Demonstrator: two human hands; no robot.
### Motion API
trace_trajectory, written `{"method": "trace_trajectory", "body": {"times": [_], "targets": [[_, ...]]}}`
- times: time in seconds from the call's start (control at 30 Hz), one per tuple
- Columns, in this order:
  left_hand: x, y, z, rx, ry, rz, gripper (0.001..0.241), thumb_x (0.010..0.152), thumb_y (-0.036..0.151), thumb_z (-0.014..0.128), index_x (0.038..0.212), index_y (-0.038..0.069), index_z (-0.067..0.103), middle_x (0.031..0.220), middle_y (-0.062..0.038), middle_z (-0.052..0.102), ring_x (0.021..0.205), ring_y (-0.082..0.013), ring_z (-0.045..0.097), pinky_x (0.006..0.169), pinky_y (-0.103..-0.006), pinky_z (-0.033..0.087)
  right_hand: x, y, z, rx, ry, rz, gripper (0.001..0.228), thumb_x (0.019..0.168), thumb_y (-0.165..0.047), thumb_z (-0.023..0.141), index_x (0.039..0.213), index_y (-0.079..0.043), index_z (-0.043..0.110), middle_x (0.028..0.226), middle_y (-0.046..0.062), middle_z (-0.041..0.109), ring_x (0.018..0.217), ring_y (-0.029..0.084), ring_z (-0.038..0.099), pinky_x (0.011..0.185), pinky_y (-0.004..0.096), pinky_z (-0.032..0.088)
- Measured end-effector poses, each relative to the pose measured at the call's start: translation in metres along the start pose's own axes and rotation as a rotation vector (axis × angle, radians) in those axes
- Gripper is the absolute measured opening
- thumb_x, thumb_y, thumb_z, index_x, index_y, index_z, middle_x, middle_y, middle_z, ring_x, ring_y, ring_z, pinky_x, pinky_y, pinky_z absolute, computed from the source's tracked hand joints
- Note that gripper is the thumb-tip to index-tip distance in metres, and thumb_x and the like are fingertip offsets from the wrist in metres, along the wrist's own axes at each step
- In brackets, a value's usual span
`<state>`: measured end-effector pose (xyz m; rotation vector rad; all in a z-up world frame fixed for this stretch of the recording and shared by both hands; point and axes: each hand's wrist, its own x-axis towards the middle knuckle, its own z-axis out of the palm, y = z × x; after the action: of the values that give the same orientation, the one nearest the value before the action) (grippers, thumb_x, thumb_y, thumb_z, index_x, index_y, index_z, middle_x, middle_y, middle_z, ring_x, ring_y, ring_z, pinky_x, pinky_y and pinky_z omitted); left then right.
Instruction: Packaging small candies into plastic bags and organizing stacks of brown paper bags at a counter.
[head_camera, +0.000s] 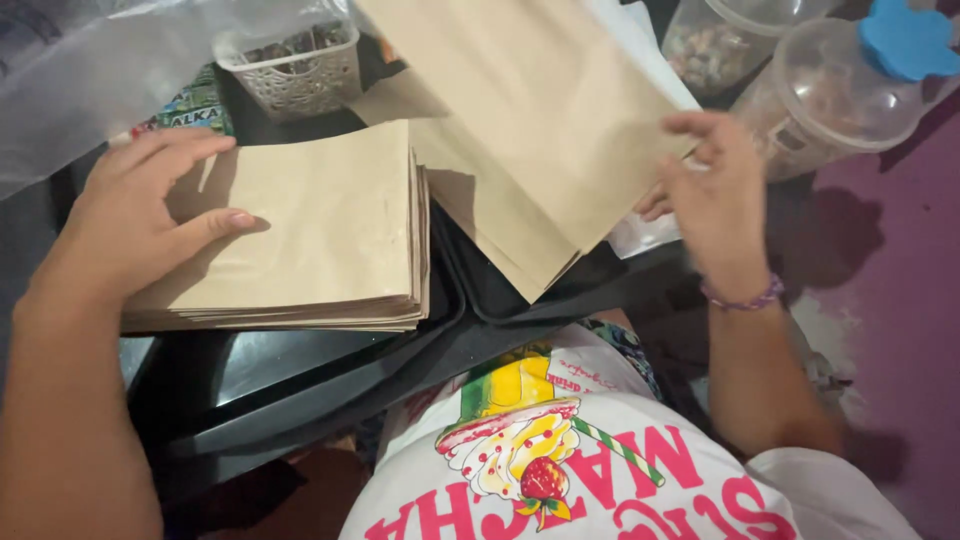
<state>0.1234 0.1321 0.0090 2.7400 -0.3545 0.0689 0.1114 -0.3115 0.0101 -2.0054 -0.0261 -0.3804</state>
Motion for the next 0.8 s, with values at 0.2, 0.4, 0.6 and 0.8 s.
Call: {"method": "trace_trajectory", "body": {"times": [0.2, 0.4, 0.6, 0.8], "targets": [[-0.010, 0.051, -0.012, 0.099, 0.071, 0.268, 0.067, 0.074, 0.041, 0.071, 0.131, 0.012, 0.053, 0.146, -0.012, 0.039, 0.129, -0.0311, 0.036, 0.106, -0.0504, 0.025, -0.007, 0.010, 0.012, -0.373, -0.196, 0.135, 0.030, 0.084, -0.009, 0.057, 0.114, -0.012, 0.061, 0.072, 0.004, 0.055, 0.056, 0.013, 0.057, 0.058, 0.025, 0.044], [-0.009, 0.048, 0.012, 0.079, -0.127, 0.439, 0.108, 0.061, 0.072, 0.061, 0.146, 0.013, 0.029, 0.154, -0.013, 0.021, 0.140, -0.0309, 0.017, 0.109, -0.0477, 0.010, -0.010, 0.003, -0.004, -0.667, -0.277, 0.032, 0.036, 0.082, -0.016, 0.057, 0.116, -0.015, 0.065, 0.074, 0.006, 0.060, 0.069, 0.023, 0.057, 0.074, 0.037, 0.041], [-0.017, 0.075, 0.012, 0.093, 0.067, 0.556, 0.112, 0.054, 0.076, 0.067, 0.141, 0.010, 0.041, 0.145, -0.014, 0.041, 0.131, -0.0327, 0.039, 0.107, -0.0468, 0.025, -0.006, 0.017, 0.003, -0.747, -0.398, -0.203, 0.043, 0.077, -0.023, 0.069, 0.118, -0.013, 0.062, 0.092, 0.013, 0.061, 0.083, 0.030, 0.055, 0.078, 0.040, 0.041], [-0.020, 0.077, 0.019, 0.052, 0.117, 0.528, 0.081, 0.075, 0.060, 0.063, 0.137, 0.010, 0.050, 0.136, -0.010, 0.054, 0.126, -0.0269, 0.049, 0.104, -0.0395, 0.036, -0.018, -0.015, 0.023, -0.741, -0.347, -0.570, 0.054, 0.074, -0.026, 0.075, 0.122, -0.015, 0.054, 0.131, 0.019, 0.043, 0.120, 0.039, 0.037, 0.098, 0.051, 0.031]]}}
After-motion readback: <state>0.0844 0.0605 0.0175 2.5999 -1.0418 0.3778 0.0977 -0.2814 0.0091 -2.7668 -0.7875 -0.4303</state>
